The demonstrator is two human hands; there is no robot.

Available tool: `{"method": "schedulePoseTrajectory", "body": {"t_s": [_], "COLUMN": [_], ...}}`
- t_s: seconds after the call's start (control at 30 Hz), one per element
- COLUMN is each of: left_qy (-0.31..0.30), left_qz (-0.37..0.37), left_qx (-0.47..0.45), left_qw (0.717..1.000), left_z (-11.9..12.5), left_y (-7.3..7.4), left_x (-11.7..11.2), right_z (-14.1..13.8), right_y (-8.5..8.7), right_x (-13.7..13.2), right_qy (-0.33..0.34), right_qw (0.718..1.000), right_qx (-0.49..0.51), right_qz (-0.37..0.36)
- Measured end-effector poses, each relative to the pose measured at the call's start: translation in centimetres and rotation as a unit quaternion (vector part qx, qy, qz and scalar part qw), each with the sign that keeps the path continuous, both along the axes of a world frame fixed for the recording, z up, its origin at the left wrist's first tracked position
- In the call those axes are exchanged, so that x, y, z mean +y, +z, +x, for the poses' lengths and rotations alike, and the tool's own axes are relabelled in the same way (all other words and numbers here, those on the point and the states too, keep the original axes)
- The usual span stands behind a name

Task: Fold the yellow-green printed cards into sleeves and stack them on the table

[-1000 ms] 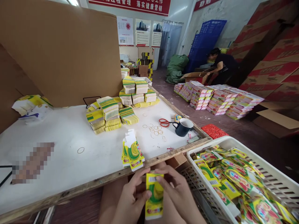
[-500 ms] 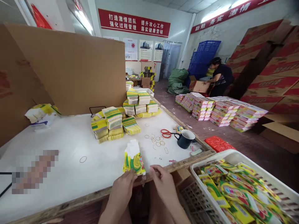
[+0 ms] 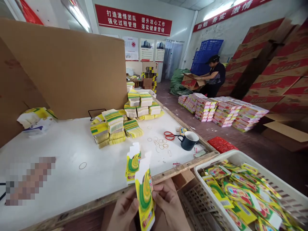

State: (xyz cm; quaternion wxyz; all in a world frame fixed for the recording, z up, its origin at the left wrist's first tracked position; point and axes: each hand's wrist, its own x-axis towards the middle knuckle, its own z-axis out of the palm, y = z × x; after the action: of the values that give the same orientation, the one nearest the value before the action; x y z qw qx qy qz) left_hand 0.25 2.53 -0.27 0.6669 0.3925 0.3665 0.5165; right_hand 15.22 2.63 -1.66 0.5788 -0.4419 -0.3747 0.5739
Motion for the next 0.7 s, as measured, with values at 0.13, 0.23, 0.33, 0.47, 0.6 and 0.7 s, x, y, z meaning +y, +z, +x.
{"method": "schedulePoseTrajectory", "body": {"t_s": [0.13, 0.23, 0.33, 0.47, 0.6, 0.7], "left_qy": [0.024, 0.015, 0.012, -0.006, 0.021, 0.028], "left_qz": [0.001, -0.004, -0.003, -0.016, -0.060, -0.099], "left_qx": [-0.050, -0.085, -0.100, -0.092, -0.066, -0.055], "left_qw": [0.998, 0.996, 0.995, 0.996, 0.996, 0.993], "left_z": [0.6, 1.3, 1.7, 1.6, 1.3, 1.1], "left_y": [0.5, 0.4, 0.2, 0.3, 0.8, 1.0], "left_x": [-0.4, -0.8, -0.9, -1.0, -1.0, -1.1], "right_z": [-0.2, 0.0, 0.3, 0.7, 0.8, 0.8], "right_y": [0.3, 0.8, 1.2, 1.0, 0.0, -0.6], "right_x": [-0.3, -0.5, -0.7, -0.9, -1.0, -1.0], "right_qy": [0.050, 0.115, 0.135, 0.134, 0.142, 0.146], "right_qw": [0.999, 0.993, 0.990, 0.990, 0.989, 0.989], "right_qx": [0.011, 0.032, 0.047, 0.045, 0.049, 0.011], "right_qz": [-0.009, -0.004, -0.007, -0.006, -0.009, -0.016]}}
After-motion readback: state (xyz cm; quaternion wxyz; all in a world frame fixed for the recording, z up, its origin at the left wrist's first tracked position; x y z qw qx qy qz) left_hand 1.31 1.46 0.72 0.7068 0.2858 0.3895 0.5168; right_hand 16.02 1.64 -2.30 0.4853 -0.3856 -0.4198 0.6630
